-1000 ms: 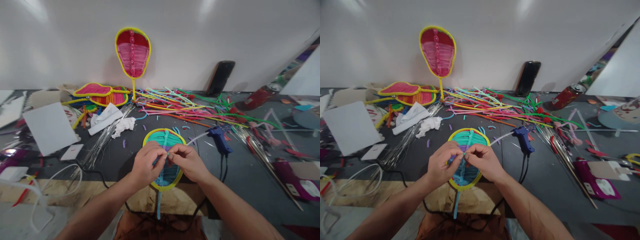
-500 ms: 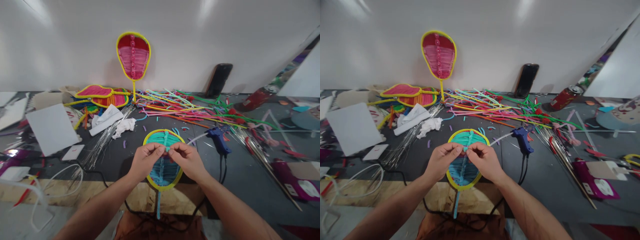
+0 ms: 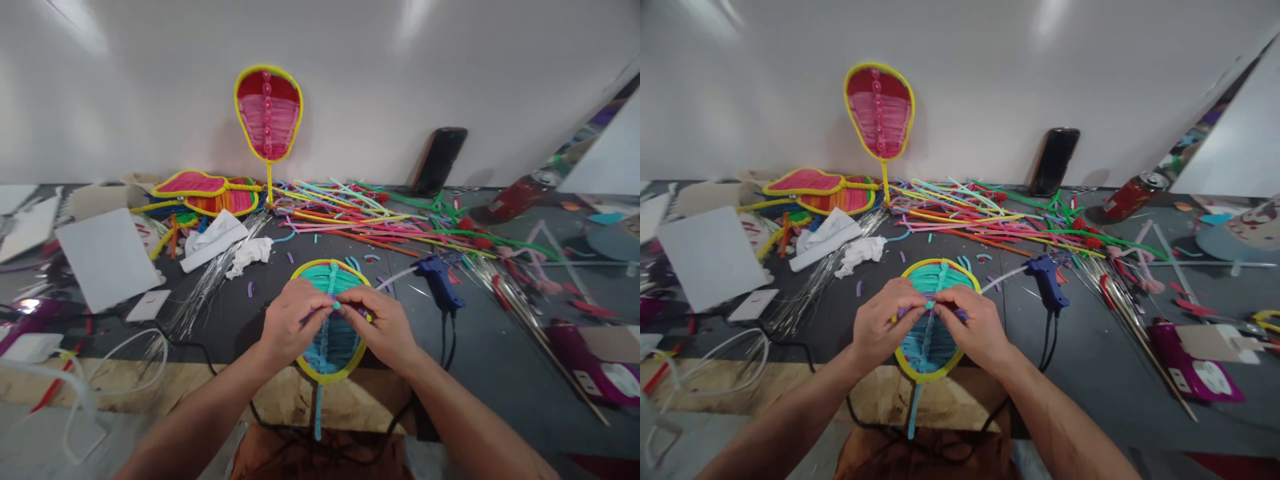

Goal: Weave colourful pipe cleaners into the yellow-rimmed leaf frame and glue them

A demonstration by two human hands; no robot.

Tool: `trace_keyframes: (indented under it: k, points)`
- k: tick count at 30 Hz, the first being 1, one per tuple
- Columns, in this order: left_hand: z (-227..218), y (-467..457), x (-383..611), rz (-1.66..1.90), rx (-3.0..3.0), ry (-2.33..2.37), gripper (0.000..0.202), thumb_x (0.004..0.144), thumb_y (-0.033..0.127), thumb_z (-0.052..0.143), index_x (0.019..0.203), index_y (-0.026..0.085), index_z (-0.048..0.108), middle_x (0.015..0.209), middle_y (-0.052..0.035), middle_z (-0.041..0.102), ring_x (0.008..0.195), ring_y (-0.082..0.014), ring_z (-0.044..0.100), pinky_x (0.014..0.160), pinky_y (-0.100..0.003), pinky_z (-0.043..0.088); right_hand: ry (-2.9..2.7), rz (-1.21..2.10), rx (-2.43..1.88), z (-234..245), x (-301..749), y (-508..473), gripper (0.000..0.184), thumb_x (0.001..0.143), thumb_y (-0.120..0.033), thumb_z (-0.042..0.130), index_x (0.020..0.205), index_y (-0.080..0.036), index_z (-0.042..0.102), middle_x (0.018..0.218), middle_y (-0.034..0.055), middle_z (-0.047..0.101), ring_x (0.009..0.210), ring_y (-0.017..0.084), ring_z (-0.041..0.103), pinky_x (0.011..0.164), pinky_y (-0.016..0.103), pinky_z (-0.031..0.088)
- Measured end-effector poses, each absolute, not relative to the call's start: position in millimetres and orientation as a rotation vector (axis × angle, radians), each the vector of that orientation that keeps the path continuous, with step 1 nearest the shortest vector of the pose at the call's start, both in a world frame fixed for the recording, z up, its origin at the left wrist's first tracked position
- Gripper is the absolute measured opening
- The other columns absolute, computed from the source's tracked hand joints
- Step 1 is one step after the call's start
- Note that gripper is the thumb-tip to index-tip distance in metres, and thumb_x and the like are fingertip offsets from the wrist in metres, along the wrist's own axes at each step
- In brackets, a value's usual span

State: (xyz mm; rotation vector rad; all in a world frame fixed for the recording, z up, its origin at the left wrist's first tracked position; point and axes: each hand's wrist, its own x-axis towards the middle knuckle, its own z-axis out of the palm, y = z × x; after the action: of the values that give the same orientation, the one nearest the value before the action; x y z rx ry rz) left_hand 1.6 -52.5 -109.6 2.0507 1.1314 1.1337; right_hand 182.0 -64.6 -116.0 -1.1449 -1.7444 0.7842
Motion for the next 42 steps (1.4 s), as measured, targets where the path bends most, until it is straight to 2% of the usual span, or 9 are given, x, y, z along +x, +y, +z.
trace_keyframes:
  k: [4, 8, 12, 14, 16, 21, 29, 36, 42]
  points:
    - [-111.8, -51.4, -1.0, 1.201, 2.216, 1.023, 0.013, 0.084, 0.022, 0.059, 0.079, 0.024, 0.070, 0.077, -0.0023, 0.074, 0.074, -0.0170, 0.067, 0.094, -0.037, 0.046, -1.731, 0.814, -1.079, -115.7, 183.6, -64.0, 0.012, 0.085, -0.023, 0.059, 0.089, -0.025, 0.071, 0.083, 0.0041, 0.073, 0.076, 0.018, 0.067, 0.073, 0.031, 0.052]
    - [-109.4, -52.1, 0.8, 1.161, 2.146, 1.051, 0.015, 0.084, 0.026, 0.059, 0.074, 0.024, 0.070, 0.074, -0.0027, 0.074, 0.073, -0.0181, 0.067, 0.092, -0.038, 0.046, -1.749, 0.773, -1.012, -116.7, 184.7, -64.8, 0.014, 0.086, -0.022, 0.057, 0.088, -0.025, 0.071, 0.082, 0.0046, 0.073, 0.076, 0.018, 0.066, 0.073, 0.032, 0.052]
    - [-107.7, -55.5, 4.6, 1.127, 1.827, 1.133, 0.009, 0.079, 0.027, 0.064, 0.075, 0.020, 0.068, 0.073, -0.0040, 0.071, 0.071, -0.0172, 0.064, 0.075, -0.030, 0.050, -1.636, 0.914, -1.070, -116.7, 181.2, -66.8, 0.010, 0.084, -0.027, 0.061, 0.084, -0.023, 0.070, 0.078, 0.0038, 0.071, 0.072, 0.017, 0.064, 0.069, 0.029, 0.051]
    - [-108.4, -56.6, 5.5, 1.047, 1.628, 1.179, 0.010, 0.077, 0.027, 0.066, 0.077, 0.017, 0.068, 0.074, -0.0036, 0.069, 0.067, -0.0151, 0.062, 0.064, -0.025, 0.048, -1.541, 1.051, -1.126, -116.7, 178.7, -67.2, 0.012, 0.082, -0.032, 0.063, 0.082, -0.022, 0.070, 0.075, 0.0033, 0.069, 0.068, 0.016, 0.062, 0.065, 0.027, 0.051]
    - [-109.0, -56.2, 5.3, 0.963, 1.480, 1.174, 0.014, 0.076, 0.029, 0.067, 0.080, 0.016, 0.069, 0.073, -0.0031, 0.069, 0.062, -0.0132, 0.059, 0.059, -0.022, 0.045, -1.452, 1.179, -1.175, -116.6, 177.1, -66.8, 0.016, 0.081, -0.035, 0.064, 0.079, -0.020, 0.068, 0.071, 0.0022, 0.066, 0.062, 0.014, 0.060, 0.060, 0.026, 0.050]
    - [-107.2, -50.5, 3.6, 0.861, 1.292, 1.103, 0.024, 0.074, 0.037, 0.068, 0.081, 0.013, 0.070, 0.074, -0.0046, 0.069, 0.068, -0.0148, 0.060, 0.065, -0.024, 0.047, -1.371, 1.363, -1.215, -116.9, 178.3, -63.0, 0.022, 0.078, -0.040, 0.065, 0.076, -0.018, 0.067, 0.062, -0.0010, 0.061, 0.056, 0.011, 0.055, 0.054, 0.023, 0.047]
    - [-109.2, -46.2, 5.9, 0.862, 1.010, 1.085, 0.025, 0.067, 0.038, 0.075, 0.069, 0.014, 0.066, 0.064, -0.0016, 0.066, 0.062, -0.0121, 0.059, 0.065, -0.024, 0.047, -1.275, 1.539, -1.126, -118.0, 181.9, -59.9, 0.033, 0.081, -0.050, 0.062, 0.081, -0.018, 0.069, 0.065, 0.0002, 0.062, 0.057, 0.012, 0.055, 0.057, 0.026, 0.049]
    - [-109.8, -46.1, 6.3, 0.867, 0.979, 1.047, 0.025, 0.066, 0.033, 0.078, 0.072, 0.012, 0.067, 0.065, -0.0001, 0.064, 0.061, -0.0089, 0.056, 0.062, -0.021, 0.044, -1.274, 1.504, -1.166, -115.1, 179.3, -59.8, 0.022, 0.076, -0.040, 0.067, 0.076, -0.018, 0.066, 0.065, -0.0022, 0.060, 0.054, 0.010, 0.055, 0.054, 0.023, 0.046]
    - [-108.1, -46.8, 8.4, 0.874, 0.940, 1.005, 0.031, 0.063, 0.029, 0.080, 0.086, 0.013, 0.067, 0.078, -0.0027, 0.068, 0.071, -0.0117, 0.061, 0.071, -0.024, 0.048, -1.347, 1.368, -1.240, -114.7, 178.2, -59.8, 0.017, 0.077, -0.034, 0.062, 0.072, -0.018, 0.064, 0.060, -0.0022, 0.058, 0.053, 0.011, 0.054, 0.053, 0.023, 0.044]
